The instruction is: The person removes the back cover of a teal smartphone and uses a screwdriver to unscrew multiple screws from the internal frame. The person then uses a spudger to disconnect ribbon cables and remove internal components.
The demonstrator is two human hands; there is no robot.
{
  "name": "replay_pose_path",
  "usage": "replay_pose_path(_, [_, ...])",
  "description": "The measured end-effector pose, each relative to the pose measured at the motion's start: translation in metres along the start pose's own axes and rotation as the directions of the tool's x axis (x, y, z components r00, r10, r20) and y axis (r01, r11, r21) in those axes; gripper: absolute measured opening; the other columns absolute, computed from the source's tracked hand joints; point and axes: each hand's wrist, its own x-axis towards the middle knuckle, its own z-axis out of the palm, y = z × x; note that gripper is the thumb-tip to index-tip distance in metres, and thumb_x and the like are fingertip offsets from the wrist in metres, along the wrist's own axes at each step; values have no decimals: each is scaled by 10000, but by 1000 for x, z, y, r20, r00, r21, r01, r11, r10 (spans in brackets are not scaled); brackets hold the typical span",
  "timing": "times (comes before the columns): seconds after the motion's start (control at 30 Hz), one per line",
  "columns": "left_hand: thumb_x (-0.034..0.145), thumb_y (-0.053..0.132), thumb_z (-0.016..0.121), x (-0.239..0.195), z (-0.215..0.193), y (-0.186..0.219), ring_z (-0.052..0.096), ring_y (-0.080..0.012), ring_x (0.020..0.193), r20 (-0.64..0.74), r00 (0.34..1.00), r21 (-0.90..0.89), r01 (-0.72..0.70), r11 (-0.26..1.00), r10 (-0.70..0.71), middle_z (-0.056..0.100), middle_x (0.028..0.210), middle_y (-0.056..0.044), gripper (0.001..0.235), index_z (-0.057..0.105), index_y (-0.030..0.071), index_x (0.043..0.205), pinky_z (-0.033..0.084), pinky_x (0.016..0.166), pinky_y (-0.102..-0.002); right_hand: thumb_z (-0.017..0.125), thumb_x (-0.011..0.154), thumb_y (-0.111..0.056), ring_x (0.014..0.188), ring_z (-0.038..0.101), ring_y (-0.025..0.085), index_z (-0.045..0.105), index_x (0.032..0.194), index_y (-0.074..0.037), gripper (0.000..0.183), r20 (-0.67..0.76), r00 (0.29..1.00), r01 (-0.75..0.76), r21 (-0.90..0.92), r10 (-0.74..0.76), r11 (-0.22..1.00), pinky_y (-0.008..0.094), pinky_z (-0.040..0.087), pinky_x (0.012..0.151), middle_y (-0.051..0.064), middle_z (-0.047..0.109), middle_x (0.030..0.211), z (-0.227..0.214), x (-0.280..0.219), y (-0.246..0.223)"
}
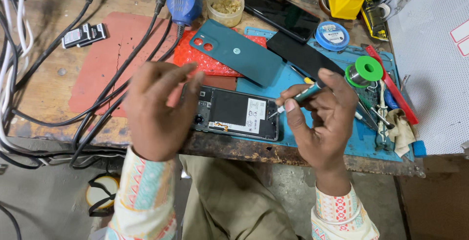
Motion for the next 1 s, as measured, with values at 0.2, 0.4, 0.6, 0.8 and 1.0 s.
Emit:
replay_pose_path(0.2, [865, 134, 786, -26, 46, 56, 659, -294, 882, 298, 954, -302, 131, 944, -37, 688, 991, -92, 222, 764, 50, 1069, 530, 764, -388, 772, 961, 31, 1007, 646, 207, 402, 1481, -87, 650, -39, 999, 23, -76, -26, 997, 301, 595, 876, 179, 595, 1198, -1, 1, 5])
replay_pose_path(0.4, [831, 127, 757, -26, 58, 66, 610, -318, 858, 349, 936, -163, 115, 980, -52, 692, 961, -65, 182, 790, 75, 1002, 492, 766, -438, 607, 1067, -14, 1177, 695, 214, 330, 1574, -106, 585, 58, 994, -101, 92, 96, 991, 367, 587, 1050, 196, 657, 1338, -7, -2, -4])
replay_pose_path(0.6, [846, 183, 790, -28, 68, 68, 644, -313, 863, 338, 923, -144, 244, 959, -184, 666, 924, -74, 129, 767, 80, 919, 503, 761, -439, 664, 937, -91, 1161, 598, 264, 294, 1548, -93, 715, 89, 995, 56, -159, -42, 986, 403, 510, 1009, 248, 556, 1362, -6, 2, -1])
replay_pose_path(0.8, [720, 157, 809, -26, 69, 71, 625, -343, 829, 313, 941, -77, 162, 984, -130, 647, 936, -108, 247, 740, 51, 931, 479, 716, -458, 683, 1039, -108, 1091, 694, 226, 352, 1514, -60, 581, -19, 991, -131, -49, 130, 990, 392, 616, 961, 199, 637, 1260, -1, -1, 3])
replay_pose_path(1.0, [799, 209, 837, -27, 72, 71, 635, -301, 856, 304, 936, -61, 203, 977, -175, 646, 960, -50, 185, 734, 109, 916, 494, 758, -443, 618, 1028, -53, 1179, 633, 268, 316, 1591, -88, 640, 60, 996, 68, -83, -63, 994, 361, 529, 1032, 231, 574, 1346, -6, -5, 4])
